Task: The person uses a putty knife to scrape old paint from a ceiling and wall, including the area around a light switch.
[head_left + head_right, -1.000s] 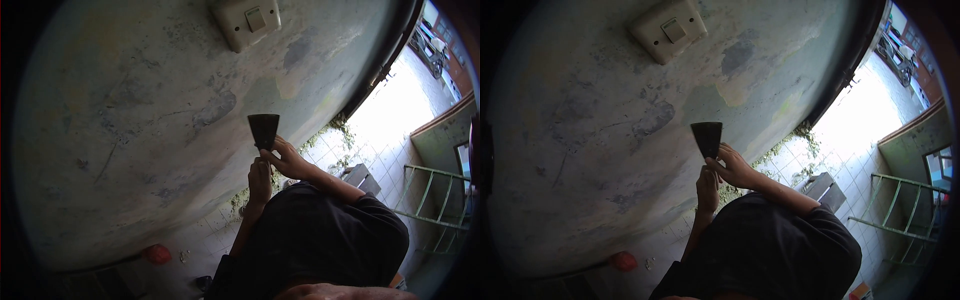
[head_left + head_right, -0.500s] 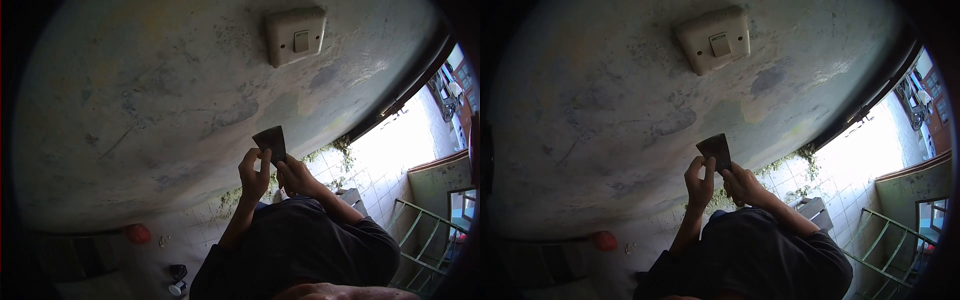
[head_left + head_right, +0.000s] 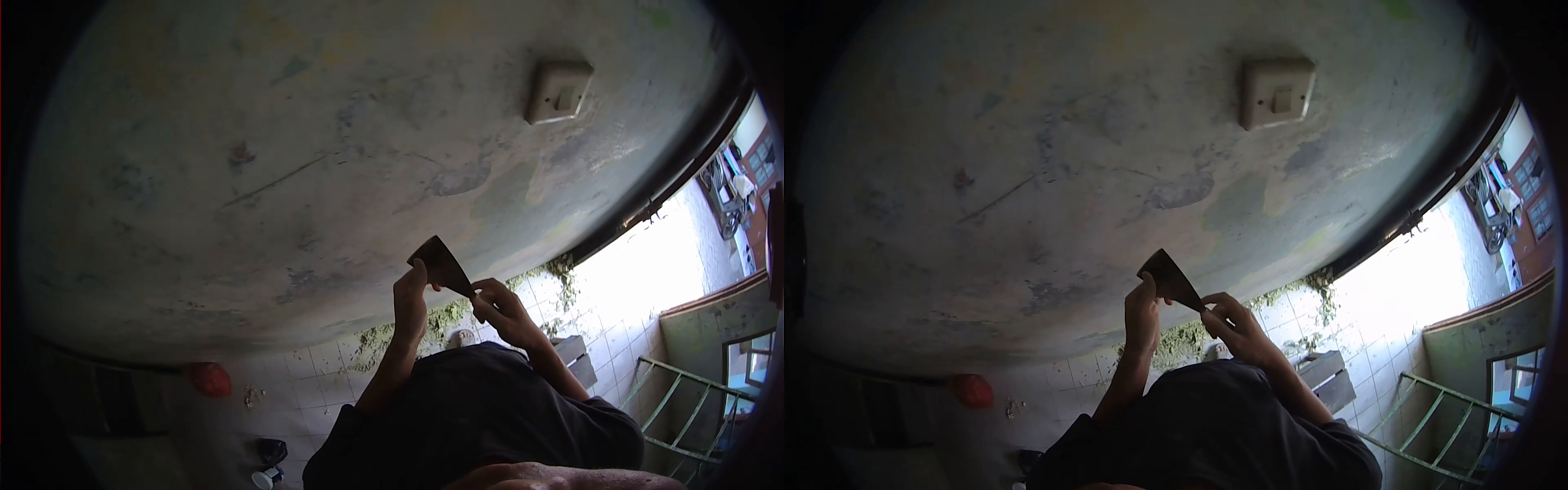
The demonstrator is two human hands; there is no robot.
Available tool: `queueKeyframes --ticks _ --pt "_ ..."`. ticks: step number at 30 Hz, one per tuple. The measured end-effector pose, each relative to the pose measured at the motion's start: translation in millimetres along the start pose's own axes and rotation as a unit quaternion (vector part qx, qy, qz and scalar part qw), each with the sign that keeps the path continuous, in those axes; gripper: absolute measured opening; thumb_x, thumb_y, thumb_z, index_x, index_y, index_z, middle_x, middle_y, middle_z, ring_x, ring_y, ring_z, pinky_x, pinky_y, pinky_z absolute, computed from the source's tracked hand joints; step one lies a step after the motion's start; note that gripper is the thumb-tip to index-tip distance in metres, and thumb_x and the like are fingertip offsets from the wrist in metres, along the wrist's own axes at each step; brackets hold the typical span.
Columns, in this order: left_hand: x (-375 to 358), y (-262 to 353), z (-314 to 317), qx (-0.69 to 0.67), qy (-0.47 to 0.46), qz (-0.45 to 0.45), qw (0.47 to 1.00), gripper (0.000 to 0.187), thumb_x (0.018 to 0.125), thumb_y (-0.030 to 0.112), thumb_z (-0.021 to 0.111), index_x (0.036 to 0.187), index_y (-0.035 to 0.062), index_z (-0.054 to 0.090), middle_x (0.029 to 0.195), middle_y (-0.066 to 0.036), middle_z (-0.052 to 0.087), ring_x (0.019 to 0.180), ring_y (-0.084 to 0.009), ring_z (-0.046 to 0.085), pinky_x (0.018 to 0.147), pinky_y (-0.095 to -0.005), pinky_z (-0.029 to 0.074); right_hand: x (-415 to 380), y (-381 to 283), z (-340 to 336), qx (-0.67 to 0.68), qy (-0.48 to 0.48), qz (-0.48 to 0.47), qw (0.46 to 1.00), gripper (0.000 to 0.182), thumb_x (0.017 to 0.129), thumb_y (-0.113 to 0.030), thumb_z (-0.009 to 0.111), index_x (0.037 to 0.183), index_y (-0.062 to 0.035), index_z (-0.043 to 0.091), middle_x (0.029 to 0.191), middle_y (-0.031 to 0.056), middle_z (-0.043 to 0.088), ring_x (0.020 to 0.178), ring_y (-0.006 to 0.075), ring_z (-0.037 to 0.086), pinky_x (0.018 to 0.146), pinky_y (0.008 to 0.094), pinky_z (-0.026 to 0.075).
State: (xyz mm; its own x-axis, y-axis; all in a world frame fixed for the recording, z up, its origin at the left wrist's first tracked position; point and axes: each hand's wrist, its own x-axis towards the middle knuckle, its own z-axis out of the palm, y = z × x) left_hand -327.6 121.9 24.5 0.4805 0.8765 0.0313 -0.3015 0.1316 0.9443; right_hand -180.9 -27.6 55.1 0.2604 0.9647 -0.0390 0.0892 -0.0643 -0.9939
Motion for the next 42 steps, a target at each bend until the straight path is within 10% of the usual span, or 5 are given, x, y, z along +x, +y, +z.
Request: queueKeyframes --ticks 19,34,38,42 --pt "-46.3 10.2 -79.1 -0.081 0.071 -0.034 0.994 0.058 0.113 0.049 0.044 0.079 0.0085 0.069 0.073 -0.002 0.065 0.069 -0.0102 0.050 0.070 -0.0306 0.035 10.8 3.7 69.4 -0.093 -0.062 0.008 0.994 0.029 0.109 -0.028 0.059 0.113 0.0002 0.060 0.071 0.0026 0.063 0.065 0.0097 0.060 0.062 0.0302 0.048" --pt "-18.6 -66.1 82.5 0.047 0.223 -0.035 0.973 0.049 0.098 0.040 0.078 0.070 0.0088 0.052 0.067 0.000 0.054 0.063 -0.0080 0.048 0.065 -0.0276 0.040 25.4 -6.1 -121.7 -0.112 -0.116 -0.053 0.986 0.027 0.103 -0.019 0.064 0.121 0.0007 0.068 0.077 0.0072 0.071 0.066 0.0092 0.059 0.060 0.0307 0.047" --pt "2.6 -81.8 170.6 0.225 0.250 0.219 0.916 0.031 0.087 0.003 0.084 0.101 0.0045 0.057 0.098 -0.005 0.057 0.080 -0.0121 0.052 0.076 -0.0287 0.047 21.6 -33.4 -195.1 -0.163 -0.075 -0.048 0.983 0.024 0.101 -0.015 0.067 0.116 0.0026 0.072 0.073 0.0080 0.068 0.067 0.0090 0.058 0.060 0.0304 0.047" --pt "20.3 -47.2 236.7 0.374 0.200 0.365 0.829 0.054 0.087 -0.003 0.078 0.137 -0.0019 0.056 0.129 -0.020 0.062 0.118 -0.0316 0.064 0.102 -0.0413 0.052 15.7 -62.4 -233.0 -0.100 -0.046 0.000 0.994 0.030 0.102 -0.016 0.066 0.123 0.0052 0.071 0.084 0.0113 0.072 0.069 0.0094 0.063 0.061 0.0285 0.051"
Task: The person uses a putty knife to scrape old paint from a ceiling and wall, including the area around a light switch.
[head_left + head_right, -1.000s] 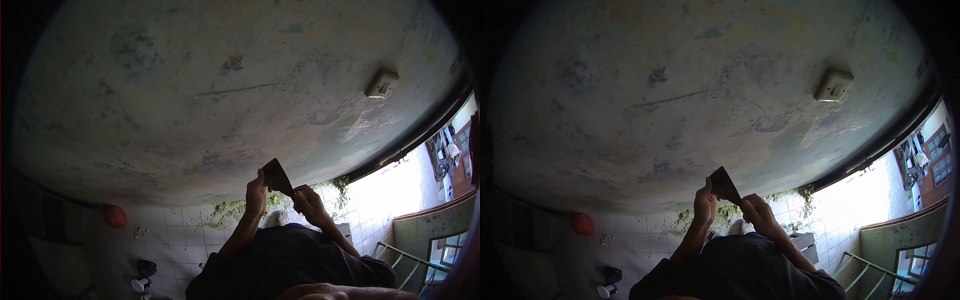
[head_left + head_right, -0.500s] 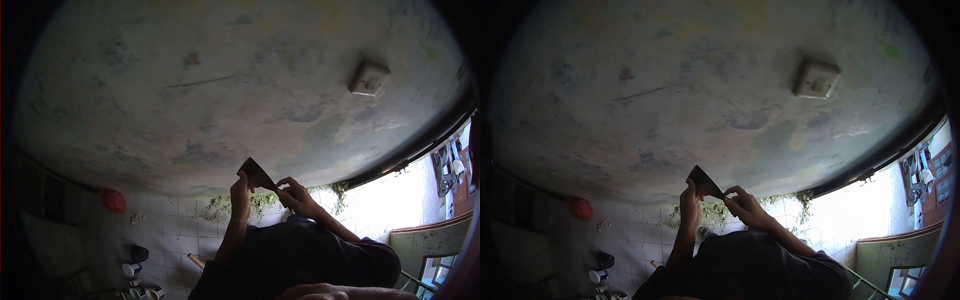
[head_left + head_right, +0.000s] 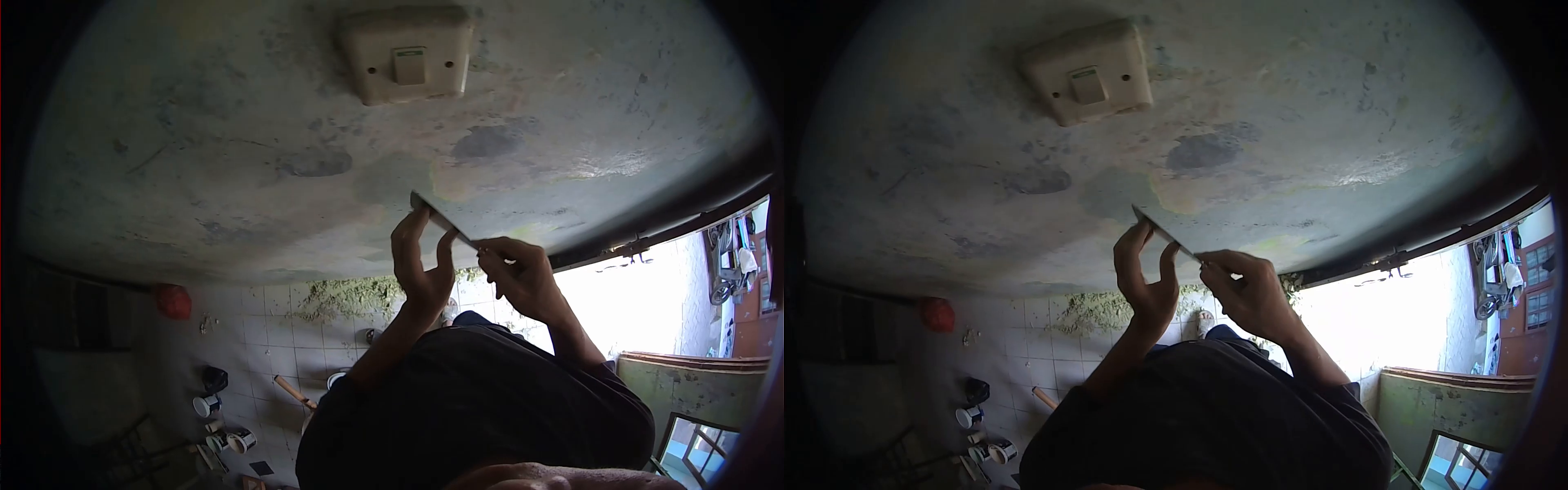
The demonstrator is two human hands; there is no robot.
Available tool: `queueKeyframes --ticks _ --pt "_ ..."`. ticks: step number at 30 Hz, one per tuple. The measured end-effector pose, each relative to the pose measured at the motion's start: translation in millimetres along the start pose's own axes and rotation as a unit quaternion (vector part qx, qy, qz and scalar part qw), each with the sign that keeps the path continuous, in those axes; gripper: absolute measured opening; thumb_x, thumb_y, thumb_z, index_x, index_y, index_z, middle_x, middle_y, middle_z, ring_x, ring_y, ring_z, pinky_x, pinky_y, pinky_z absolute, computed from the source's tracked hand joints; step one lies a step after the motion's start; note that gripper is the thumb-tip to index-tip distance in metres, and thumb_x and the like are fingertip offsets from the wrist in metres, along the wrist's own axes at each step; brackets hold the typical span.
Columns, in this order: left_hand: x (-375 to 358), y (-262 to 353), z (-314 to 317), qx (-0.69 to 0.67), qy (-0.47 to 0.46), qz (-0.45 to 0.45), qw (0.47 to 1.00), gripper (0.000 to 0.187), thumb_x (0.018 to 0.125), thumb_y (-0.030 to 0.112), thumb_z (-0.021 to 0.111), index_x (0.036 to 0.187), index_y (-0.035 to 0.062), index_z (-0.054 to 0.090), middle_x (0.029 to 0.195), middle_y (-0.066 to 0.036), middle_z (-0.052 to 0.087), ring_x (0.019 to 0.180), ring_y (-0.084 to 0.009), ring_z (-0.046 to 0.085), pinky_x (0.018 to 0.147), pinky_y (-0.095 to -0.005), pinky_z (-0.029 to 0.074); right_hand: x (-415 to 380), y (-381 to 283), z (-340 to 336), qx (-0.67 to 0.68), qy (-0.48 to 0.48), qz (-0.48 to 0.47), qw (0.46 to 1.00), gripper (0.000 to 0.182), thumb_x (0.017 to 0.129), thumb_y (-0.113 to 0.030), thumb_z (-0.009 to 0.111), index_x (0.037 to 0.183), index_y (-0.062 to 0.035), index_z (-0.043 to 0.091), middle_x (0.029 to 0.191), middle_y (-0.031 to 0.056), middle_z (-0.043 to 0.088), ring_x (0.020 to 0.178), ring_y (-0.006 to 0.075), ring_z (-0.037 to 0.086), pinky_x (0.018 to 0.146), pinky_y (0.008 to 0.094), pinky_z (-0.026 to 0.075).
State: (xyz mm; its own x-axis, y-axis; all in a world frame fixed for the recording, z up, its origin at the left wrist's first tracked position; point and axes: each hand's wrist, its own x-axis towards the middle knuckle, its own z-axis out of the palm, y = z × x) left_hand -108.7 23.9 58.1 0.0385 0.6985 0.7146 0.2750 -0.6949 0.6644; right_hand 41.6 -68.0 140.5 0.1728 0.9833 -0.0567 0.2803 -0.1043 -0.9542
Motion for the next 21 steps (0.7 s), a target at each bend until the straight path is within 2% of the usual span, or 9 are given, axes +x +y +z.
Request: queueKeyframes --ticks 2,4,5,7,9,13,16,18,21 --pt "4.6 11.0 15.2 -0.023 -0.019 0.004 1.000 0.061 0.091 0.000 0.074 0.147 -0.0047 0.050 0.148 -0.026 0.055 0.139 -0.0390 0.054 0.115 -0.0474 0.044 -1.3 -18.0 -14.4 -0.006 -0.001 0.003 1.000 0.035 0.104 -0.016 0.064 0.132 0.0034 0.068 0.083 0.0084 0.070 0.067 0.0069 0.060 0.059 0.0261 0.050" --pt "12.0 17.2 25.3 -0.025 -0.025 0.025 0.999 0.065 0.095 0.000 0.069 0.154 -0.0069 0.043 0.157 -0.031 0.044 0.149 -0.0437 0.042 0.120 -0.0489 0.040 0.2 -25.3 -26.0 -0.024 -0.016 0.036 0.999 0.036 0.106 -0.016 0.061 0.137 0.0024 0.066 0.080 0.0059 0.068 0.064 0.0063 0.057 0.057 0.0256 0.048" --pt "13.7 19.2 27.7 -0.027 -0.032 0.023 0.999 0.065 0.095 0.000 0.069 0.154 -0.0069 0.043 0.157 -0.031 0.044 0.149 -0.0437 0.042 0.120 -0.0489 0.040 2.2 -35.0 -28.1 0.001 -0.026 0.034 0.999 0.038 0.107 -0.016 0.058 0.140 0.0010 0.064 0.079 0.0051 0.067 0.062 0.0062 0.054 0.056 0.0256 0.047" --pt "16.2 21.6 31.7 -0.082 -0.058 0.012 0.995 0.067 0.098 0.001 0.066 0.157 -0.0090 0.036 0.163 -0.035 0.031 0.152 -0.0456 0.031 0.120 -0.0494 0.039 4.7 -51.5 -32.2 -0.045 -0.032 0.027 0.998 0.038 0.109 -0.017 0.054 0.141 0.0002 0.064 0.082 0.0076 0.069 0.063 0.0059 0.055 0.057 0.0255 0.047" --pt "18.0 21.2 34.4 -0.094 -0.058 0.015 0.994 0.066 0.099 0.001 0.065 0.157 -0.0099 0.035 0.163 -0.035 0.030 0.150 -0.0459 0.032 0.118 -0.0487 0.042 7.0 -49.4 -30.3 -0.088 -0.012 -0.029 0.996 0.037 0.109 -0.016 0.053 0.139 0.0003 0.065 0.076 0.0075 0.068 0.059 0.0052 0.052 0.053 0.0265 0.043" --pt "25.5 20.8 34.2 -0.100 -0.060 0.045 0.992 0.067 0.100 0.005 0.067 0.156 -0.0120 0.034 0.162 -0.037 0.030 0.148 -0.0466 0.036 0.115 -0.0476 0.046 3.4 -68.1 -36.1 -0.149 -0.002 -0.015 0.989 0.035 0.107 -0.014 0.056 0.137 0.0010 0.067 0.058 0.0014 0.057 0.052 0.0034 0.041 0.047 0.0270 0.032" --pt "27.9 19.6 37.8 -0.122 -0.056 0.048 0.990 0.068 0.099 0.006 0.069 0.155 -0.0121 0.035 0.160 -0.039 0.031 0.146 -0.0477 0.037 0.114 -0.0478 0.047 5.7 -82.7 -40.7 -0.174 -0.008 -0.006 0.985 0.034 0.106 -0.013 0.055 0.134 0.0020 0.069 0.057 -0.0002 0.054 0.050 0.0034 0.040 0.046 0.0266 0.031" --pt "31.3 19.1 37.8 -0.117 -0.044 0.086 0.988 0.068 0.097 0.006 0.071 0.152 -0.0154 0.037 0.156 -0.046 0.029 0.137 -0.0521 0.049 0.098 -0.0437 0.058 4.9 -101.1 -39.9 -0.200 -0.013 0.013 0.980 0.034 0.106 -0.012 0.055 0.134 0.0026 0.069 0.057 -0.0002 0.054 0.050 0.0034 0.040 0.046 0.0265 0.031" --pt "33.6 19.7 34.1 -0.115 -0.052 0.093 0.988 0.069 0.097 0.009 0.072 0.151 -0.0174 0.038 0.154 -0.048 0.030 0.135 -0.0536 0.050 0.096 -0.0435 0.060 5.5 -108.5 -36.8 -0.229 -0.013 0.026 0.973 0.035 0.105 -0.010 0.054 0.133 0.0039 0.068 0.056 0.0006 0.054 0.051 0.0034 0.041 0.046 0.0266 0.032"
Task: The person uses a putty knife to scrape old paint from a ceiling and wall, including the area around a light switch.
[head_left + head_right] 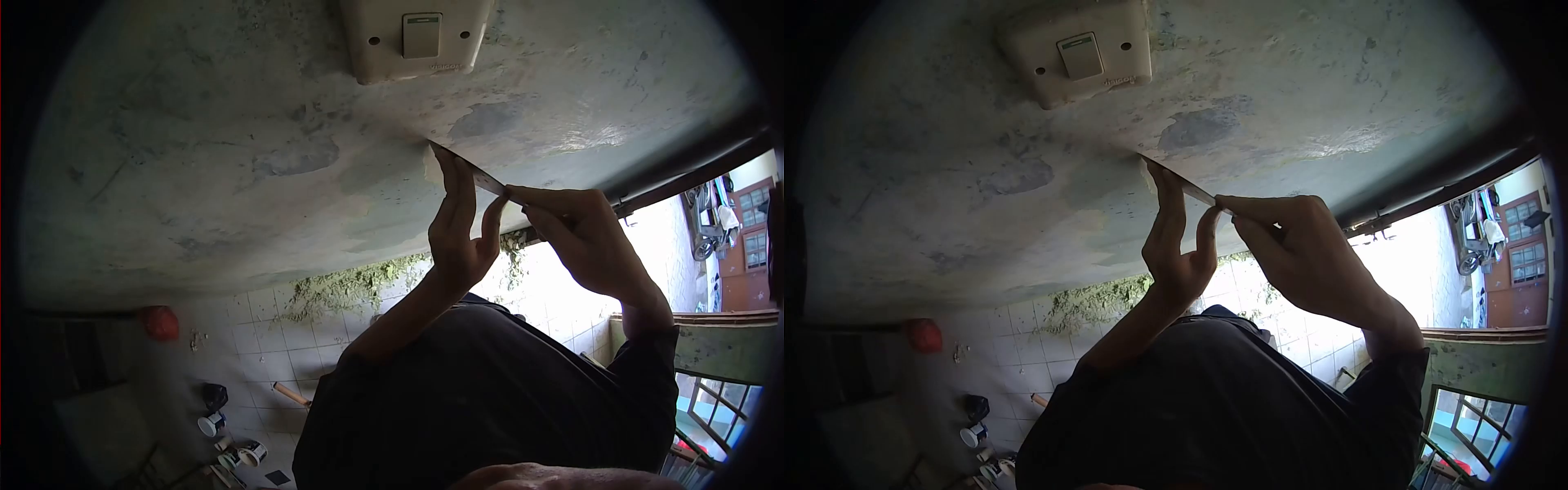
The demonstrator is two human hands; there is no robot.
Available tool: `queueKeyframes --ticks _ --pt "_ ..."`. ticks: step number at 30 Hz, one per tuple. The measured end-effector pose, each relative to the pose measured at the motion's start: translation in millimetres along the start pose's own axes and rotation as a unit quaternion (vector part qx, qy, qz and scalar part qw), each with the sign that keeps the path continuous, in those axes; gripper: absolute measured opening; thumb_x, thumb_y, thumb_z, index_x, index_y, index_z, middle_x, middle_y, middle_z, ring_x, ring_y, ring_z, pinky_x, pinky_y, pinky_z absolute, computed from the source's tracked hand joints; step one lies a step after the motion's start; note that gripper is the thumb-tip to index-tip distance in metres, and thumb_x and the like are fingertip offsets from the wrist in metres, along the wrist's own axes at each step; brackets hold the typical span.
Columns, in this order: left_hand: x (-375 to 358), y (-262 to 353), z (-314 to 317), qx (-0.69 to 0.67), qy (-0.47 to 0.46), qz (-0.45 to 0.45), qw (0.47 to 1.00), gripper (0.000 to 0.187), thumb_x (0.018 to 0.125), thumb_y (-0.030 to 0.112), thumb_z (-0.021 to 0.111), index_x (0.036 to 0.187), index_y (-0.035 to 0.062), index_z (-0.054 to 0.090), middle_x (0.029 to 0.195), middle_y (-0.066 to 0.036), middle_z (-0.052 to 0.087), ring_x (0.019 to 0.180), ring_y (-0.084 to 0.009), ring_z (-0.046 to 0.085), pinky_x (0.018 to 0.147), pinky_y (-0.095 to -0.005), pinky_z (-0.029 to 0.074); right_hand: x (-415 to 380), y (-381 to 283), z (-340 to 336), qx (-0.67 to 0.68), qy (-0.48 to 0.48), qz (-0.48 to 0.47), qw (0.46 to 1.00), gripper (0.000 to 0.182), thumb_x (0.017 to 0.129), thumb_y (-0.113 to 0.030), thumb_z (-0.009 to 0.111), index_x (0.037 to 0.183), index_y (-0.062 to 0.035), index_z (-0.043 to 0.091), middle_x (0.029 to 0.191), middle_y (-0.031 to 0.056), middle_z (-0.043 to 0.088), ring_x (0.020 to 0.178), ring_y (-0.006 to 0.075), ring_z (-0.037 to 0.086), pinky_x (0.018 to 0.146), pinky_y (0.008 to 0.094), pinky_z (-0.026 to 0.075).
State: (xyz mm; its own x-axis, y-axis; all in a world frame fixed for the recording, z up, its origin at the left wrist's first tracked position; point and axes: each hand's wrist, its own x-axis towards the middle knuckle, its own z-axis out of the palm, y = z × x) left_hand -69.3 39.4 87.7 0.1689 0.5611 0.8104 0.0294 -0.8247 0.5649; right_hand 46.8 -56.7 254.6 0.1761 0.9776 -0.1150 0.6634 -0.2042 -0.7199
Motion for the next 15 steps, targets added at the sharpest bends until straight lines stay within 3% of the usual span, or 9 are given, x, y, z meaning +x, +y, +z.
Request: queueKeyframes --ticks 4,13,15 --pt "-4.5 -4.6 0.3 -0.007 0.002 -0.004 1.000 0.069 0.098 0.012 0.072 0.150 -0.0186 0.038 0.153 -0.049 0.031 0.134 -0.0548 0.050 0.096 -0.0442 0.060 2.2 0.8 8.1 -0.025 -0.003 -0.037 0.999 0.035 0.103 -0.007 0.054 0.133 0.0051 0.068 0.056 0.0039 0.056 0.051 0.0038 0.045 0.046 0.0273 0.035" --pt "-10.3 -4.4 9.0 0.007 -0.008 0.018 1.000 0.081 0.096 0.018 0.076 0.153 -0.0192 0.031 0.153 -0.052 0.026 0.136 -0.0577 0.047 0.099 -0.0460 0.058 2.2 3.1 4.9 -0.001 0.012 -0.005 1.000 0.031 0.103 -0.008 0.056 0.126 0.0039 0.073 0.059 0.0093 0.063 0.050 0.0070 0.049 0.047 0.0306 0.038" --pt "-12.3 -1.7 12.0 -0.049 -0.054 -0.019 0.997 0.080 0.099 0.019 0.072 0.155 -0.0177 0.028 0.157 -0.048 0.024 0.145 -0.0572 0.035 0.113 -0.0509 0.046 1.8 9.5 0.9 0.013 0.024 0.034 0.999 0.030 0.102 -0.009 0.057 0.123 0.0040 0.074 0.060 0.0117 0.065 0.050 0.0082 0.049 0.048 0.0317 0.039"
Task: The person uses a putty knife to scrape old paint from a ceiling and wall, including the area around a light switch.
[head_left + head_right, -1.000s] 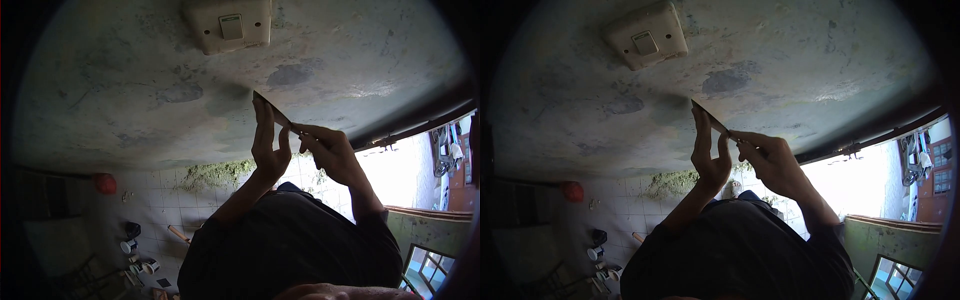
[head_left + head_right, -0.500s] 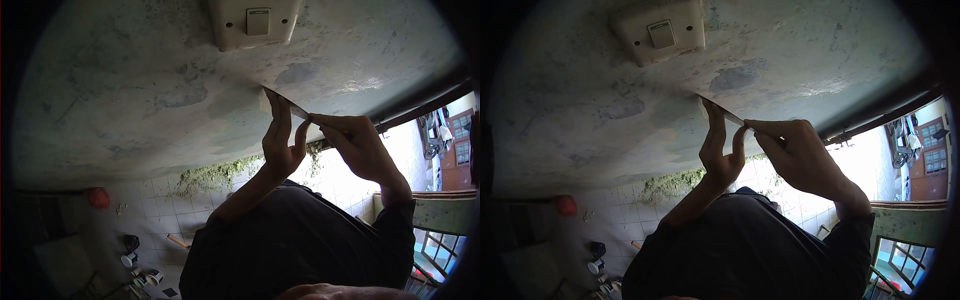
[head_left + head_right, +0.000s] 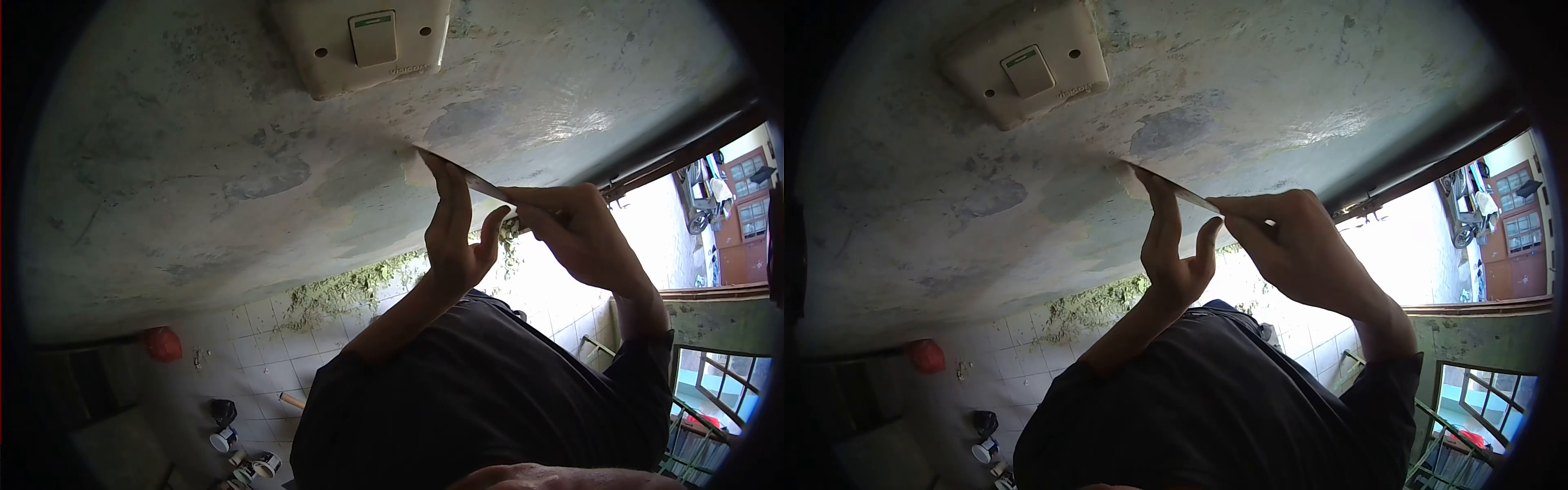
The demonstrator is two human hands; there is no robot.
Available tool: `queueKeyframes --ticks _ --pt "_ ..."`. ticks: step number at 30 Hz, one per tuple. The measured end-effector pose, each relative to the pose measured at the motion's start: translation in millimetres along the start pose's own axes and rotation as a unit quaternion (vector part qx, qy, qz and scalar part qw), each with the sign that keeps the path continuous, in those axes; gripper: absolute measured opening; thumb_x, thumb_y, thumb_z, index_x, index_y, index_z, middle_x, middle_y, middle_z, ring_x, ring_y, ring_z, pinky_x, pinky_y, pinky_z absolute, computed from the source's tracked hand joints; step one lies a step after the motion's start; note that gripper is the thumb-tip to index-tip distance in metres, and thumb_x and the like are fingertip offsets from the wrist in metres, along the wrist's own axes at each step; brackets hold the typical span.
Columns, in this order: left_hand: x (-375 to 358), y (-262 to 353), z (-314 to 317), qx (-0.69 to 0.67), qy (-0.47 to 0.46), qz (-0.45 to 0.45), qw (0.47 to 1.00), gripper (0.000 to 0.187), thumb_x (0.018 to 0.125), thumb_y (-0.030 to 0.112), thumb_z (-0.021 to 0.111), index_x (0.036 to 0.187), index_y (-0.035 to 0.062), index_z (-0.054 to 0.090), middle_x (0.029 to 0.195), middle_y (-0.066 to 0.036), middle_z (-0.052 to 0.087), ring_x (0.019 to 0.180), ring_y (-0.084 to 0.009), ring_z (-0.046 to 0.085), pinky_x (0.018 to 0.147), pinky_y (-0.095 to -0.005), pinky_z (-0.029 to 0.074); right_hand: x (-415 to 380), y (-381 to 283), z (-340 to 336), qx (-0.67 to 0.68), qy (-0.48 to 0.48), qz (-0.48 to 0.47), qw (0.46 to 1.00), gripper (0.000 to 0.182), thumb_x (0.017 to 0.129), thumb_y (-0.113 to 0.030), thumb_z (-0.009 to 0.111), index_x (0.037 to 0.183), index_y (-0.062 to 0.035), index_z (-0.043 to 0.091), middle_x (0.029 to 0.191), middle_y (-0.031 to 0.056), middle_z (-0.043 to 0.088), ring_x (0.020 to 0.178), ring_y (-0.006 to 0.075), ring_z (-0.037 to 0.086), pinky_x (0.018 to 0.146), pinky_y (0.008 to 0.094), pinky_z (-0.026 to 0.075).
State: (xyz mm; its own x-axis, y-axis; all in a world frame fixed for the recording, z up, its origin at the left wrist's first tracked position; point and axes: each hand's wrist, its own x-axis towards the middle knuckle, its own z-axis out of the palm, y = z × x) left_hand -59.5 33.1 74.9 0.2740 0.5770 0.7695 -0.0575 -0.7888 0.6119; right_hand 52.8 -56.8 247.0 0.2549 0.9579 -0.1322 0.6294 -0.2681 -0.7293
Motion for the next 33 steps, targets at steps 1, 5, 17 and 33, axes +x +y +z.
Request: queueKeyframes --ticks 1,5,17,33 --pt "-4.4 -3.5 3.5 0.037 0.031 0.009 0.999 0.080 0.100 0.024 0.071 0.154 -0.0181 0.028 0.158 -0.048 0.023 0.144 -0.0576 0.035 0.113 -0.0518 0.045 5.6 -2.9 2.1 -0.012 -0.012 -0.019 1.000 0.031 0.101 -0.009 0.057 0.123 0.0045 0.074 0.064 0.0132 0.068 0.051 0.0091 0.053 0.049 0.0313 0.042" --pt "-6.7 -2.3 4.5 0.070 0.039 0.024 0.997 0.079 0.100 0.019 0.069 0.155 -0.0182 0.027 0.157 -0.049 0.024 0.144 -0.0573 0.037 0.114 -0.0505 0.045 -0.3 -2.7 2.4 0.010 -0.015 -0.009 1.000 0.033 0.099 -0.010 0.057 0.123 0.0053 0.073 0.072 0.0166 0.074 0.054 0.0126 0.061 0.054 0.0320 0.048" --pt "-5.7 1.2 10.5 0.097 0.045 0.010 0.994 0.080 0.097 0.006 0.067 0.157 -0.0171 0.021 0.159 -0.047 0.023 0.147 -0.0574 0.031 0.116 -0.0550 0.042 10.5 -11.4 5.9 -0.023 -0.009 -0.060 0.998 0.033 0.097 -0.009 0.053 0.116 0.0050 0.076 0.057 0.0111 0.064 0.046 0.0122 0.052 0.047 0.0323 0.040" --pt "0.0 0.4 15.3 0.114 0.093 0.036 0.988 0.076 0.098 0.011 0.064 0.155 -0.0197 0.024 0.156 -0.051 0.022 0.145 -0.0601 0.032 0.112 -0.0545 0.047 14.5 -10.4 4.9 -0.056 -0.039 -0.086 0.994 0.021 0.098 -0.010 0.056 0.094 0.0046 0.070 0.054 0.0101 0.060 0.046 0.0102 0.049 0.047 0.0307 0.039"
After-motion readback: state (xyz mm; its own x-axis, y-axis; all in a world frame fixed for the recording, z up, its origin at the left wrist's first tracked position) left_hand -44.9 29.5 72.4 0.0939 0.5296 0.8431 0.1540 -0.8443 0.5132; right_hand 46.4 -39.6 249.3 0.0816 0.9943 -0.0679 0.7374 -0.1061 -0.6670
